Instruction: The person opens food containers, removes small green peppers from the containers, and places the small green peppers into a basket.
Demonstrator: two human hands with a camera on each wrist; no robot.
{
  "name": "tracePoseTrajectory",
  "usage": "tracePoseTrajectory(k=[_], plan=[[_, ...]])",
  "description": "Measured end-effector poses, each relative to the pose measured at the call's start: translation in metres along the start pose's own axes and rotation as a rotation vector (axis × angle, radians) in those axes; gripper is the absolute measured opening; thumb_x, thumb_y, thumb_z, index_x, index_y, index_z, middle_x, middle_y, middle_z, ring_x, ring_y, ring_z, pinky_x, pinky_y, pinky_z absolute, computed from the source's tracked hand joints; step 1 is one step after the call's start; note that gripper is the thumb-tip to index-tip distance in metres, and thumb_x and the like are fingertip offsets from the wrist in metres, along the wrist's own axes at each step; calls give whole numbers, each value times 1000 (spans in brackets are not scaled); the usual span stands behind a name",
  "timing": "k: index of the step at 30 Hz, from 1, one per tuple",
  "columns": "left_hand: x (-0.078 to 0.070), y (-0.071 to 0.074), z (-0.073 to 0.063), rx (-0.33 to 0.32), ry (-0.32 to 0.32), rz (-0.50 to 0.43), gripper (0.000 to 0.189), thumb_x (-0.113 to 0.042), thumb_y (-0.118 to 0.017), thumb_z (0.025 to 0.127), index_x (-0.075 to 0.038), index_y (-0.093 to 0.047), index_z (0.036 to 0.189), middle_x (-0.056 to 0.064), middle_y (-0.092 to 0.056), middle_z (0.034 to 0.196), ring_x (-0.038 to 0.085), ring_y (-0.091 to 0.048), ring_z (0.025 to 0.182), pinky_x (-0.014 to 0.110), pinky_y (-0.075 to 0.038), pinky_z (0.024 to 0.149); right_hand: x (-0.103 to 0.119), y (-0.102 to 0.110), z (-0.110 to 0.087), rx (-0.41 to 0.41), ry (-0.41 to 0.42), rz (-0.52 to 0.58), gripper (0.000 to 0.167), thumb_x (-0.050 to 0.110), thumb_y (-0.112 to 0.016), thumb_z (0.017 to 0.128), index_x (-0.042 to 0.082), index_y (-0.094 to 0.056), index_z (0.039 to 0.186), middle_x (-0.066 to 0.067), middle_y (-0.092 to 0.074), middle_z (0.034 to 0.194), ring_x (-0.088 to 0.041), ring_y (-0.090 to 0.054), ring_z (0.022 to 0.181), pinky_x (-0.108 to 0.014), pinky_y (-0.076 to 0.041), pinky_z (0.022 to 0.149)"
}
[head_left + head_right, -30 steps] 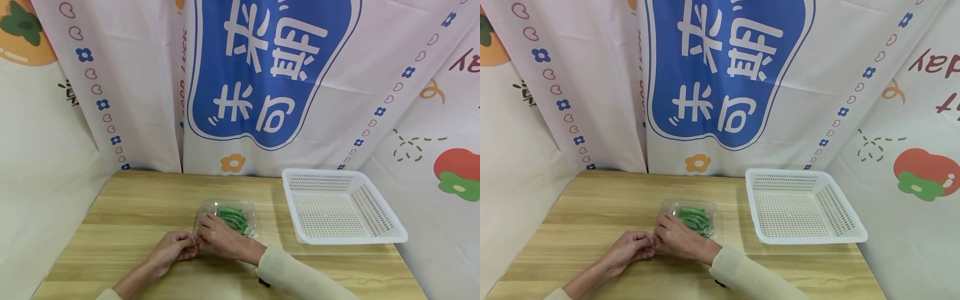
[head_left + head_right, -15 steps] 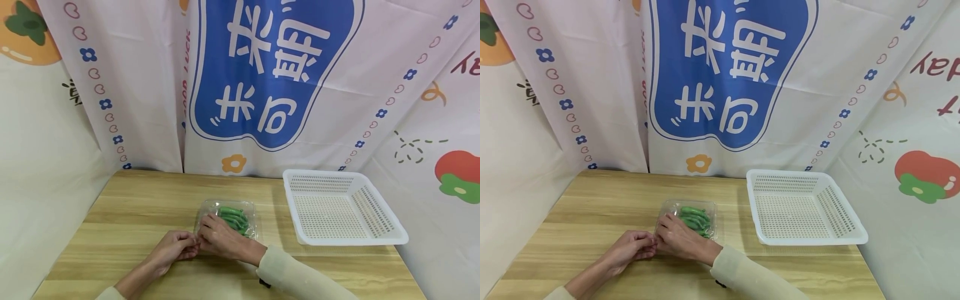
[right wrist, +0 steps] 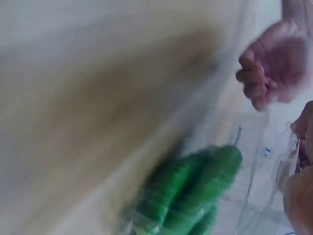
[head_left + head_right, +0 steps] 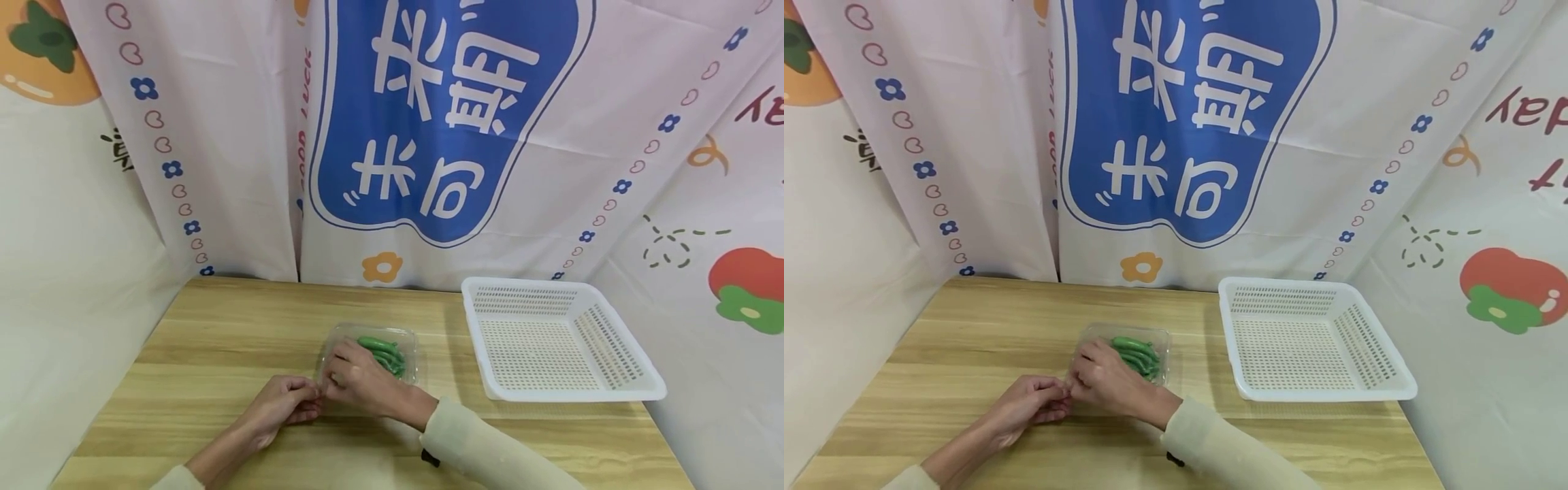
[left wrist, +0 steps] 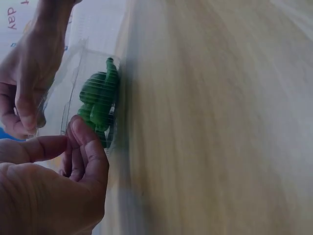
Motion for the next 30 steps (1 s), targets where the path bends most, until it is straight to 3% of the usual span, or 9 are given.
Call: tracePoseTrajectory(k=[20,30], plan=[[-1,-1,0,-2,15,42,24,-9,-57,107,11,-70,113,5,-74,97,15,-71,88,27,-64,79,2,-5,-4,11,8,-42,14,10,-84,78,17,-74,84,5,-62,91,-9,-53,87,-17,-47,81],[-2,0,1,8,16,53,26,-11,-56,108,10,-71,112,6,-75,99,16,-72,90,28,-64,81,8,-3,-6,44,-9,-55,8,20,-85,89,14,-80,92,4,-63,95,-9,-56,91,-13,-49,82]])
Point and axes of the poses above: each hand's wrist, its own z-axis towards the middle knuckle, its own y-axis out of the back of the hand, x = y × z, the point moved 1 cm from there along z, towards the middle knuckle
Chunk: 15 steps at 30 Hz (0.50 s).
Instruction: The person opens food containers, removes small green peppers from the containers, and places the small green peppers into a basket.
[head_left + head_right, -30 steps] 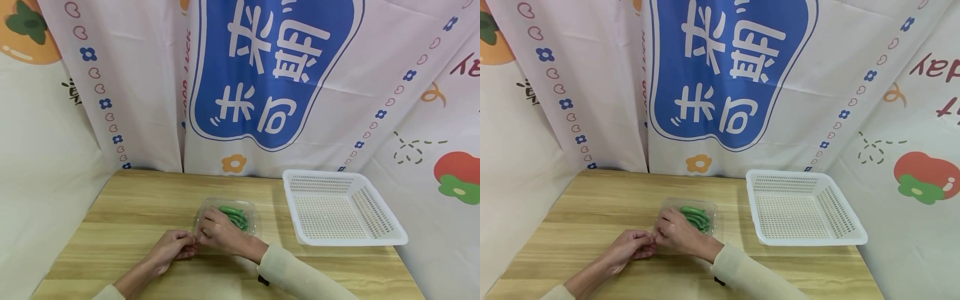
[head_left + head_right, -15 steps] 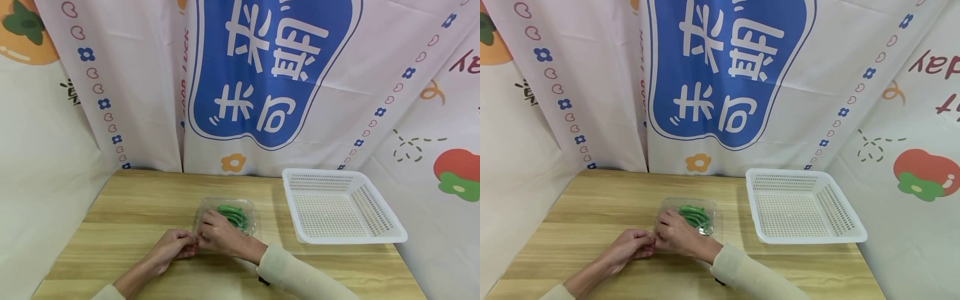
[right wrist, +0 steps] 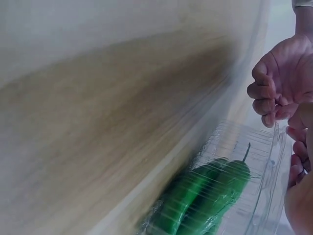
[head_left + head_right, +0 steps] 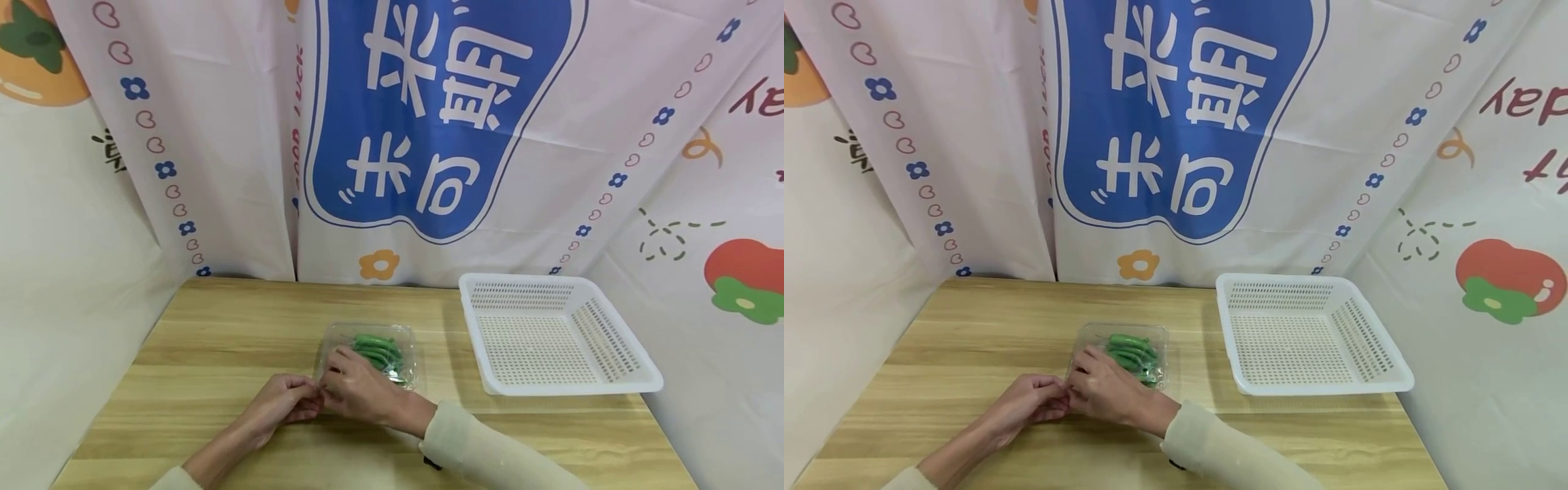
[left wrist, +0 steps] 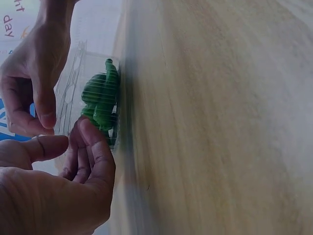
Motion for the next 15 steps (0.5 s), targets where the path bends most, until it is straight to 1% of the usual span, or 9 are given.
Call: tracePoseTrajectory(k=[5,9,11,12,14,15], plan=[[0,1,1,-16,-14,42,28,-9,-56,107,12,-70,119,9,-76,108,17,-73,97,30,-64,84,0,5,-2,-24,-43,-9,8,20,-84,89,14,-78,91,5,-63,94,-9,-57,93,-16,-51,85],[1,3,0,-50,-19,62,29,-6,-56,105,14,-68,121,12,-75,105,19,-73,94,29,-65,81,0,12,-5,-64,-83,-47,9,16,-84,86,15,-77,91,6,-65,95,-10,-60,93,-19,-53,86],[2,5,-2,-91,-19,76,29,-6,-56,104,15,-67,121,13,-75,102,20,-73,91,29,-65,80,0,16,-7,-90,-103,-49,10,16,-84,86,15,-77,93,5,-67,95,-10,-61,91,-19,-53,85],[2,6,-2,-123,-23,93,28,-6,-57,104,15,-67,120,13,-74,100,20,-73,90,29,-65,79,-1,18,-9,-103,-116,-45,11,16,-84,86,14,-77,94,5,-67,96,-10,-61,91,-19,-54,85],[1,9,-4,-207,-39,156,27,-7,-59,104,12,-69,119,12,-75,101,19,-72,90,28,-64,78,-2,22,-13,-123,-151,-26,12,15,-83,88,13,-76,98,4,-68,98,-10,-63,93,-19,-54,88],[-1,11,-4,-249,-56,205,26,-8,-61,104,11,-69,119,12,-75,101,19,-72,90,27,-64,77,-2,25,-15,-132,-174,-12,13,14,-83,88,13,-76,99,4,-68,100,-10,-64,94,-19,-55,89]])
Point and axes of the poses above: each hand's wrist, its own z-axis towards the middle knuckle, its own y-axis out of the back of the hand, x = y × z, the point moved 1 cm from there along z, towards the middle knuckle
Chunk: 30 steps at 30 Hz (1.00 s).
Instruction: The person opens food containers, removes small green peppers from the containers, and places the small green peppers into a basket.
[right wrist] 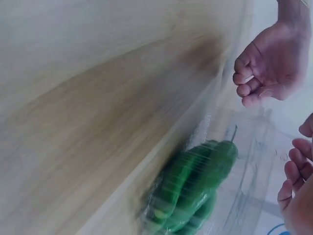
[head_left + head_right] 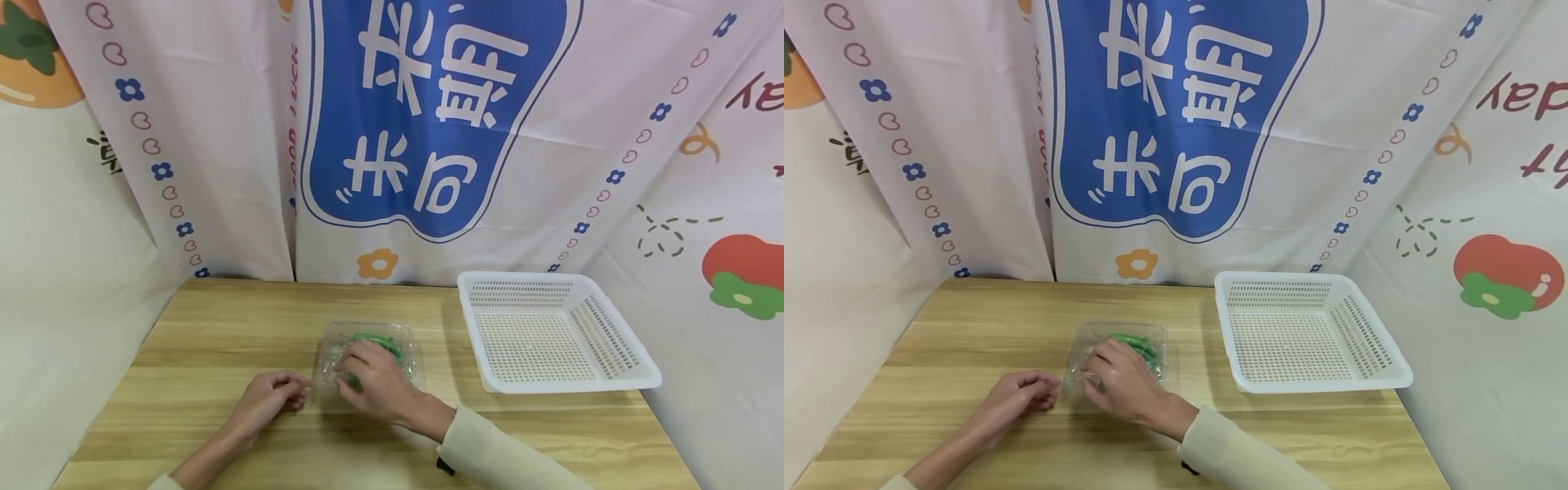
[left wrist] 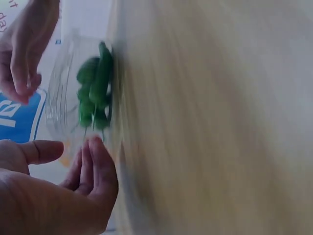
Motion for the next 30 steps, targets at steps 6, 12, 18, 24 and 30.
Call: tracePoseTrajectory(k=[6,12,18,24,30], plan=[[-14,17,1,-220,-196,313,21,-12,-67,103,2,-74,117,11,-77,101,17,-71,88,19,-58,75,-5,14,-11,-14,-198,123,12,8,-79,92,8,-76,104,0,-70,104,-14,-68,101,-21,-58,92],[-35,23,7,-308,-404,403,17,-10,-67,103,-1,-75,115,11,-77,103,20,-71,93,20,-59,78,-6,25,-22,-60,-411,221,12,5,-73,98,7,-76,109,0,-70,105,-15,-68,96,-33,-62,79],[-52,15,10,-290,-527,458,15,-4,-68,101,-2,-75,115,8,-77,105,20,-71,94,29,-62,82,-11,32,-33,-101,-547,236,15,3,-70,100,5,-74,114,-6,-70,106,-19,-66,93,-39,-60,73],[-68,-2,13,-208,-605,520,18,-2,-70,100,-1,-74,117,8,-75,108,19,-70,95,41,-63,82,-16,39,-50,-107,-654,263,19,6,-66,103,4,-73,120,-6,-69,107,-14,-63,95,-35,-57,75],[-80,-15,16,-174,-734,626,18,-5,-75,97,-5,-76,115,5,-76,107,17,-70,94,38,-64,81,-18,44,-61,-143,-779,286,23,5,-66,100,1,-71,122,1,-65,103,-11,-58,90,-30,-55,76]])
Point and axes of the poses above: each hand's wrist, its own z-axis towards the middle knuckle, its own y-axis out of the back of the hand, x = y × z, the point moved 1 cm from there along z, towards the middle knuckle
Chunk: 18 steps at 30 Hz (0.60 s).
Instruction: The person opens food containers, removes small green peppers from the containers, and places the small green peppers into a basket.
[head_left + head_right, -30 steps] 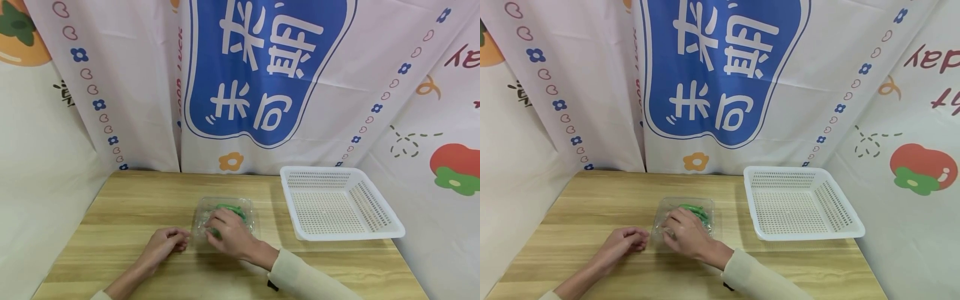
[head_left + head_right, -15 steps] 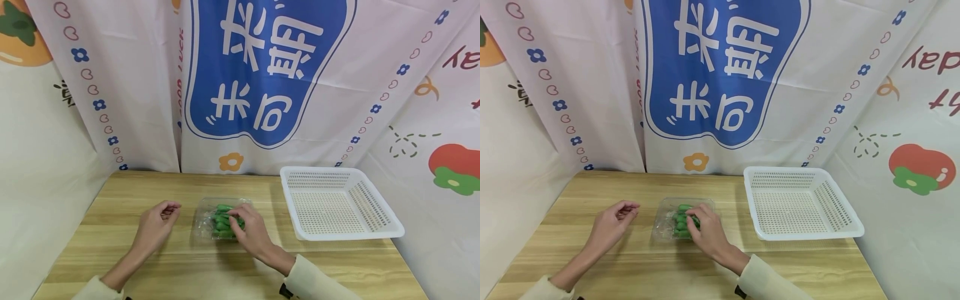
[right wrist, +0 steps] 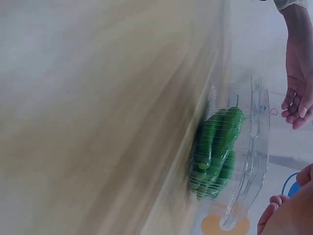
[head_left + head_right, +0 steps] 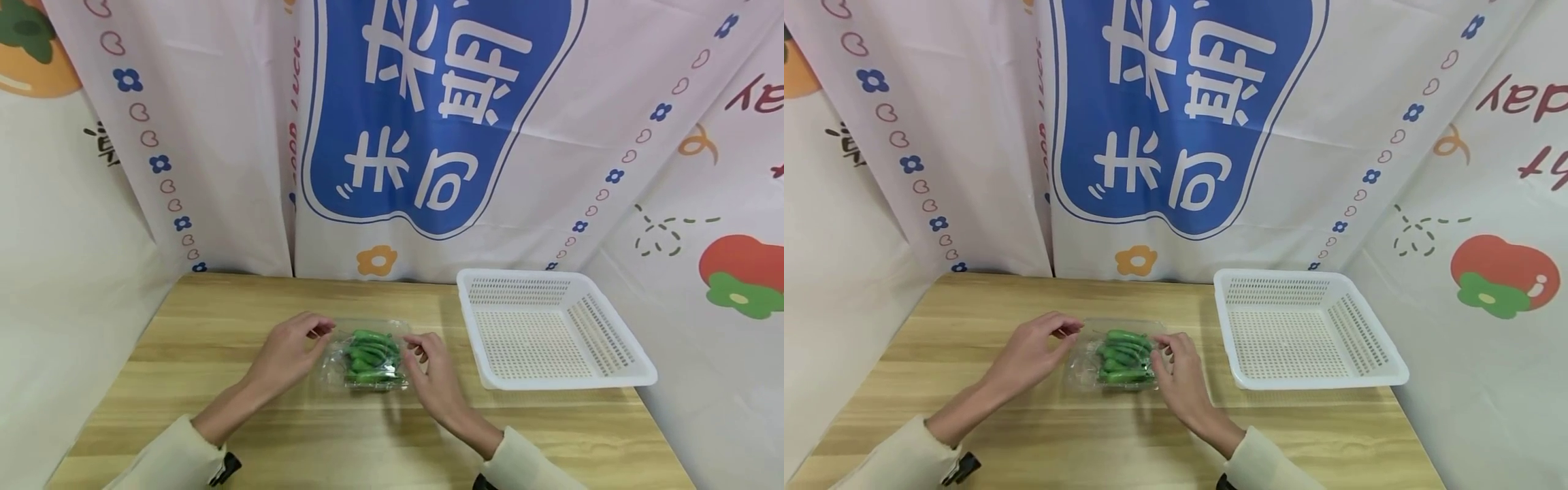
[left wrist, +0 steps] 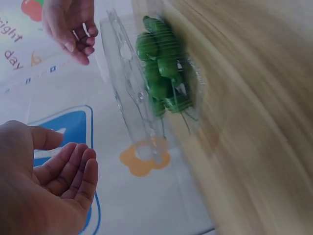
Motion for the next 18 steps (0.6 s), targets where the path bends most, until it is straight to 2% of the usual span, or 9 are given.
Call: tracePoseTrajectory(k=[4,8,13,18], plan=[[-9,-4,5,27,-61,9,17,-5,-77,95,-5,-76,112,5,-76,106,18,-72,95,37,-65,82,-3,4,-5,16,-100,47,25,4,-66,101,0,-69,126,-2,-64,104,-11,-58,88,-25,-55,74],[-18,-10,9,59,-127,32,16,-5,-79,94,-4,-76,110,6,-76,107,18,-72,97,33,-65,84,-7,7,-11,48,-168,99,32,7,-63,103,-7,-64,132,-8,-64,110,-15,-60,92,-25,-58,76],[-27,-20,14,76,-258,84,21,-3,-82,89,-3,-75,109,6,-76,107,17,-72,98,28,-63,87,-12,9,-19,68,-247,110,36,8,-61,104,-11,-61,135,-11,-64,113,-18,-59,98,-25,-59,83],[-36,-29,18,84,-385,117,21,-3,-83,87,-4,-75,106,4,-76,105,17,-72,98,30,-62,92,-16,13,-22,98,-343,123,34,10,-59,107,-9,-63,135,-12,-67,115,-21,-62,103,-24,-56,82]])
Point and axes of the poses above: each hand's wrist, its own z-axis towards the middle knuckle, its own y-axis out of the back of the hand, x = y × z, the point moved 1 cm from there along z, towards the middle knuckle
